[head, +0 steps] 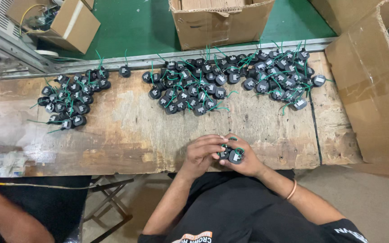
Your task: The person picks up black plug-shaped components with green wires from the workbench, wraps and secures the wire around each component by hand, and places the finished piece onto a growing pile on the bench, occasionally reaching into a cardboard box.
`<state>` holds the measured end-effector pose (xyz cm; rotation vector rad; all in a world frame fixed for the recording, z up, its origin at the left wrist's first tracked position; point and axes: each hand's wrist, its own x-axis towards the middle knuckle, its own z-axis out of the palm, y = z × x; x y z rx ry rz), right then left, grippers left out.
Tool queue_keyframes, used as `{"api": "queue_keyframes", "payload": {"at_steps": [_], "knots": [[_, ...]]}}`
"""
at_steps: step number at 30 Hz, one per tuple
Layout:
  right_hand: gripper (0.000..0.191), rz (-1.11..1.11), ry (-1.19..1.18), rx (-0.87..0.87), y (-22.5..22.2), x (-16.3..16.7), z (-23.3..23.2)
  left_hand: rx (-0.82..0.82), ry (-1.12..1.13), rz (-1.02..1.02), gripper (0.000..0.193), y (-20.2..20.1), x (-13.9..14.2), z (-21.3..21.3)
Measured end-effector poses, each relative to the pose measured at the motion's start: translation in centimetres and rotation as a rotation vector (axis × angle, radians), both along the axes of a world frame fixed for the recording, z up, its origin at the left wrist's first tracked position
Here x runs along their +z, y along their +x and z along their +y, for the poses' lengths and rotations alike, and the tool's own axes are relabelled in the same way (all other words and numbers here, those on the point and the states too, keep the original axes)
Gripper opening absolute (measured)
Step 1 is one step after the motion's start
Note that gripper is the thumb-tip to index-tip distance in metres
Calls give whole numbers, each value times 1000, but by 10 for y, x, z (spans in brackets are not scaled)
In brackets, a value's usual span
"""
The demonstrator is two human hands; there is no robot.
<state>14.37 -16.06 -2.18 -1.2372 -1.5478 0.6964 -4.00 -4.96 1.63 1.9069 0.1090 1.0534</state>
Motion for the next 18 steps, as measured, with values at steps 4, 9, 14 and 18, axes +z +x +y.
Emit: {"api": "queue_keyframes", "payload": {"at_steps": [4,9,14,18], "knots": [[47,10,44,20,-6,11,0,-8,-178,42,18,-3,-20,-2],[43,-17,73,39,-5,7,0,72,-402,-32,24,9,-35,-18],[42,-3,87,49,2,-6,-4,230,-202,-7,19,-6,-26,13],[42,595,-171,63,3,-11,-16,789,-144,47,30,-17,-11,61]]}}
